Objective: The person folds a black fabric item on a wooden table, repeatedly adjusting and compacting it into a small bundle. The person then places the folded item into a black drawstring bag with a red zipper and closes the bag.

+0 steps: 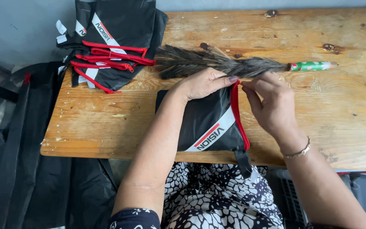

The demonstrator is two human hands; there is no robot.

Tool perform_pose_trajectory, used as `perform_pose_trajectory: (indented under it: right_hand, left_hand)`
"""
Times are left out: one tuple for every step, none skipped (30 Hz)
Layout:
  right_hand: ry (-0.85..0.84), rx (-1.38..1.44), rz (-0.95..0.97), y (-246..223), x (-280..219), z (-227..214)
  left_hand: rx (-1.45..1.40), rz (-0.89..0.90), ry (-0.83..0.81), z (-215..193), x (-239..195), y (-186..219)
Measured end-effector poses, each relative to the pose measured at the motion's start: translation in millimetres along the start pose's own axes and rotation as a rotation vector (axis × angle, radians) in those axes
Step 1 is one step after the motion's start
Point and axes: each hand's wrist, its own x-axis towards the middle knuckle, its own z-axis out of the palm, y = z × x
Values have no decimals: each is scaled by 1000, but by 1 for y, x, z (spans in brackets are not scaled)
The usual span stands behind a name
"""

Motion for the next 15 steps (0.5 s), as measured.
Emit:
perform_pose_trajectory:
  right_hand:
    - [-1, 1, 0, -5, -2, -2]
    - [5, -98, -54, -11, -4, -4]
    - [11, -196, -108, -16, -5, -6]
    - [11, -196, -108, -25, -9, -9]
    - [-6, -232, -123, -34, -12, -11]
    - [-22, -268, -139, -42, -15, -14]
    - [-24, -269, -139, -44, -23, -17]
    - [-56, -293, -140, -45, -32, -19]
    - [-86, -317, -140, -47, -40, -21]
    - [-88, -317, -140, -48, -46, -25]
    - [-119, -346, -122, -50, -53, -30]
    - [-150, -375, -105, -51, -60, -35]
    - [-149, -377, -103, -51, -64, -42]
    - [-229, -338, -68, -51, -69, -48]
    - [-309, -298, -34, -52, -73, -55]
  left_hand:
    - [0, -1, 0, -1, -1, 4]
    - [-39, 0, 21, -1, -3, 7]
    - [-77, 1, 42, -2, -4, 11]
    - [-77, 1, 43, -4, -2, 1]
    - [-33, -16, 92, -6, 0, -9]
    - [11, -33, 142, -8, 2, -19]
    - [9, -33, 143, -10, 5, -28]
    - [94, -42, 175, -11, 9, -36]
    - [180, -52, 205, -12, 12, -45]
    - [179, -52, 206, -15, 16, -48]
    - [279, -76, 229, -17, 20, -51]
    - [379, -99, 252, -18, 24, -53]
    - [380, -98, 251, -17, 19, -45]
    - [439, -114, 237, -16, 15, -37]
    - [497, -133, 224, -15, 10, -29]
